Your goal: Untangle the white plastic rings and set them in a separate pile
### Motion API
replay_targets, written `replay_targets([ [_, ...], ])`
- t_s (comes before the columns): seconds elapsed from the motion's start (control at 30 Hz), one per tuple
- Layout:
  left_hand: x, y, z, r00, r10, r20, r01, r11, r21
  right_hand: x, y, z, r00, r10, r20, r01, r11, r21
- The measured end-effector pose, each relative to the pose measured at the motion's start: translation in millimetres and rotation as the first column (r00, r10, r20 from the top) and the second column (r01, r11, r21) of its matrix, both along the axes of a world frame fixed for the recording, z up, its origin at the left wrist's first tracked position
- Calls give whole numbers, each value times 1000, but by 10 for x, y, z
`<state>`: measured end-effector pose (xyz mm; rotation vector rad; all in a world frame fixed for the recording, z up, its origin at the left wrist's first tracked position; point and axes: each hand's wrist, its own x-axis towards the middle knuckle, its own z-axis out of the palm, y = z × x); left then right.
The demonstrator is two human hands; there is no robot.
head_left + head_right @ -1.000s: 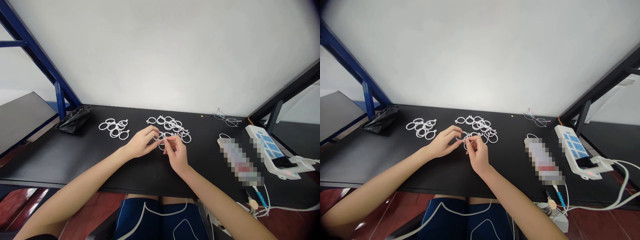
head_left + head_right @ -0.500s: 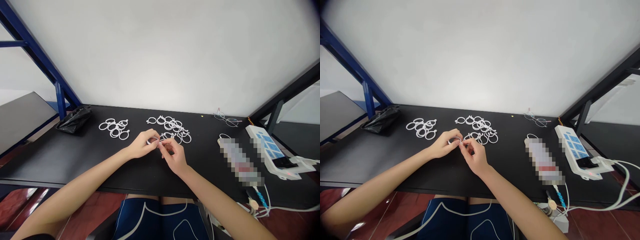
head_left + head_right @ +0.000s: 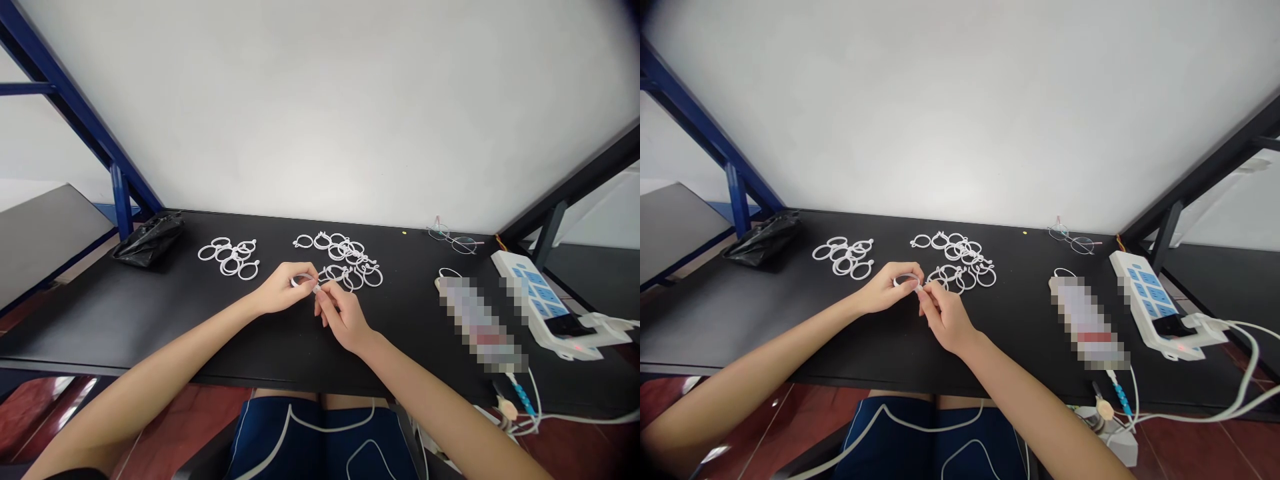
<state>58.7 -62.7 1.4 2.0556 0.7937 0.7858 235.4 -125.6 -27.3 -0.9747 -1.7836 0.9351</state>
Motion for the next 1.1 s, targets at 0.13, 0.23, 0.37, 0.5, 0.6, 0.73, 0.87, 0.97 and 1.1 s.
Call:
replay_targets([
  [0.13, 1, 0, -7, 1000, -5, 7, 5, 1000, -11, -6, 10, -19, 1000, -2, -8, 2, 1000, 1],
  [0.23, 0, -4, -7, 1000, -2, -5, 2, 1000, -21, -8, 12, -26, 1000, -11, -2, 11, 1000, 5],
  [0.37, 0, -12, 0, 1000, -6, -4, 6, 999, -37, -7, 14, -28, 1000, -21, 12, 21, 1000, 17],
  [0.5, 5, -17, 1, 1000, -1, 7, 1, 1000, -28, -8, 14, -24, 1000, -26, 13, 25, 999, 24],
  [0.6, 10, -13, -11, 1000, 7, 13, -7, 1000, 1, -11, 14, -17, 999, -27, 20, 26, 1000, 17],
  [0.73, 11, -2, -36, 999, 38, 13, -39, 998, 52, -13, 9, 4, 1000, -9, 28, 9, 1000, -5],
  [0.87, -4, 1, -36, 999, 45, -6, -44, 993, 110, -8, 9, 16, 999, 37, 28, -36, 998, -42],
  [0.97, -20, -3, -19, 998, 46, -32, -39, 980, 194, -4, 13, 10, 998, 59, 30, -57, 997, -61],
  [1.1, -32, -8, -6, 998, 47, -34, -37, 964, 264, 0, 15, -1, 996, 77, 44, -73, 994, -80],
])
